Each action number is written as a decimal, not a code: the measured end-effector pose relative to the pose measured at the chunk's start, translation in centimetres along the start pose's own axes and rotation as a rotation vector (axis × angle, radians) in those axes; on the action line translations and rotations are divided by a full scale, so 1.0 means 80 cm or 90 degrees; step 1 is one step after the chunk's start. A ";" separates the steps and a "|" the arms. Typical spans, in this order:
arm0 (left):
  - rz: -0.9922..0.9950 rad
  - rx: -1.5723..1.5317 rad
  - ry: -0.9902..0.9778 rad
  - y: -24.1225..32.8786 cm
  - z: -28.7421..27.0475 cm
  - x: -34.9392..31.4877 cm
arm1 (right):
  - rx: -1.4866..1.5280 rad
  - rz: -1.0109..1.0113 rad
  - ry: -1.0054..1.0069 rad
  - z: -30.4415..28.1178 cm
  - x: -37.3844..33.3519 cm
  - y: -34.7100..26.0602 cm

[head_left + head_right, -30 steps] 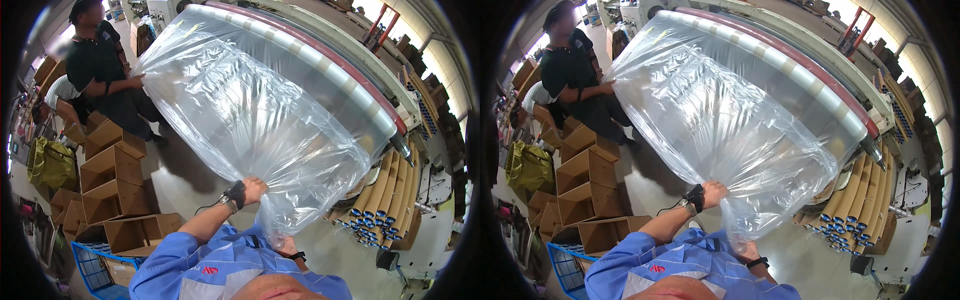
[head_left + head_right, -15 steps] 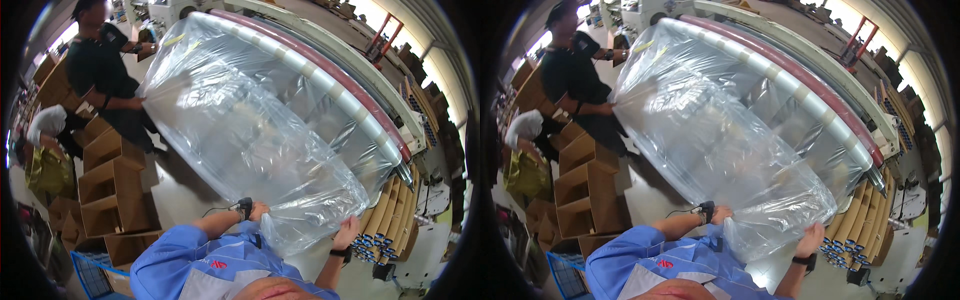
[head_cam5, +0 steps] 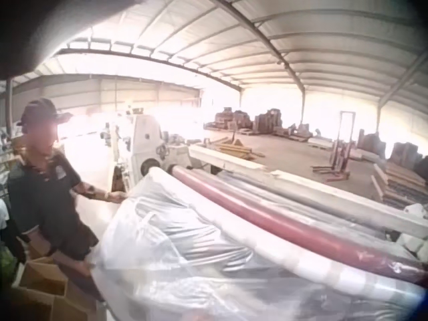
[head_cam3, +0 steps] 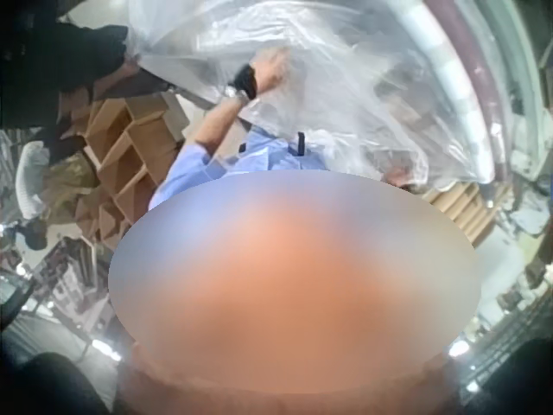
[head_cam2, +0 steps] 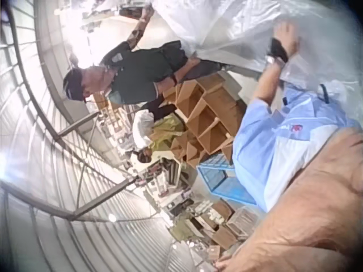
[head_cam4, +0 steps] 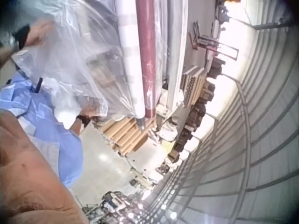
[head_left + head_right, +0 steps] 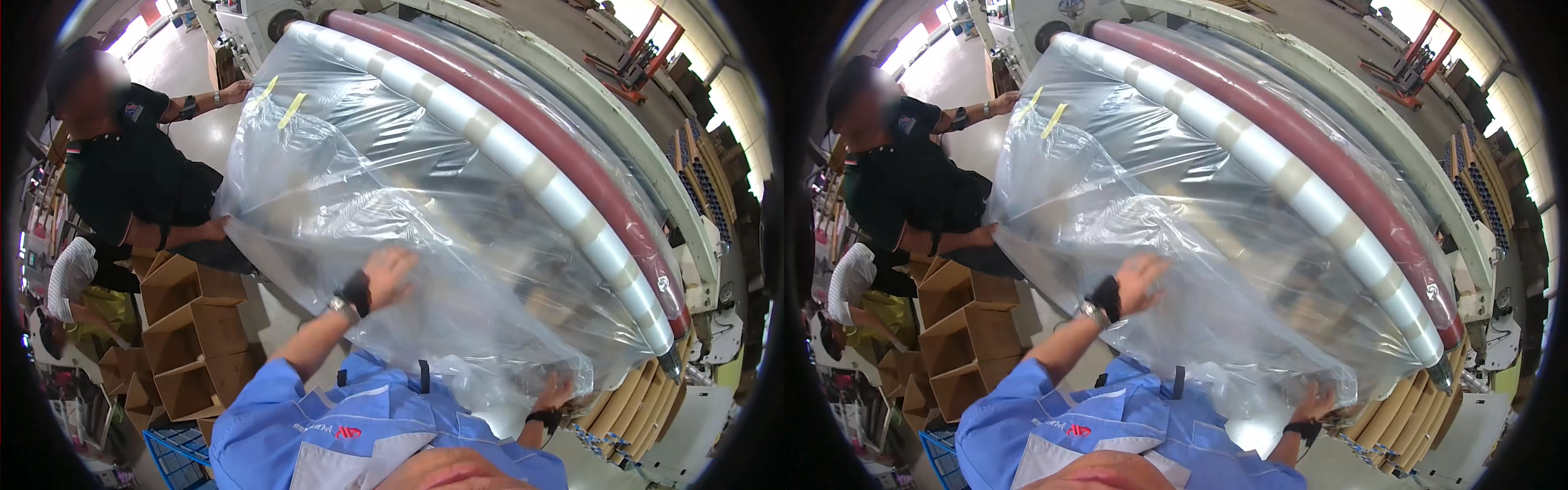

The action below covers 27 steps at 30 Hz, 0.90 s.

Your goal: Operator manages the winding and packaging of plastic film using industrial rolling machinery.

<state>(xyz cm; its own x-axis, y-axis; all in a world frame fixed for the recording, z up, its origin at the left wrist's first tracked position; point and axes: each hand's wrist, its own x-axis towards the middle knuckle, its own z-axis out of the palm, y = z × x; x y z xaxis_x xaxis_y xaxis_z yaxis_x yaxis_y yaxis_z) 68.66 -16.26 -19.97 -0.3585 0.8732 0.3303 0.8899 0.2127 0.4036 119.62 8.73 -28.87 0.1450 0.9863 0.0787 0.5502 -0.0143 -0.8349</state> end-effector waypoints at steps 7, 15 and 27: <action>0.216 0.287 -0.011 -0.115 -0.069 0.117 | 0.476 0.236 -0.134 -0.034 0.017 -0.032; 0.124 0.007 -0.121 -0.170 -0.018 0.110 | 0.353 0.255 -0.169 -0.085 -0.085 -0.104; -0.035 0.193 -0.152 -0.160 -0.020 0.051 | 0.200 0.330 -0.079 -0.186 -0.122 -0.128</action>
<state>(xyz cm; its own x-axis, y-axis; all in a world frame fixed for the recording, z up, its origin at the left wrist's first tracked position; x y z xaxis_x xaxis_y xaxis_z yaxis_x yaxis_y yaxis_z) 55.33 -16.13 -22.44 -0.3643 0.9266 0.0935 0.9269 0.3510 0.1329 124.81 -3.22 -12.94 0.2211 0.8757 -0.4293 0.1620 -0.4670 -0.8693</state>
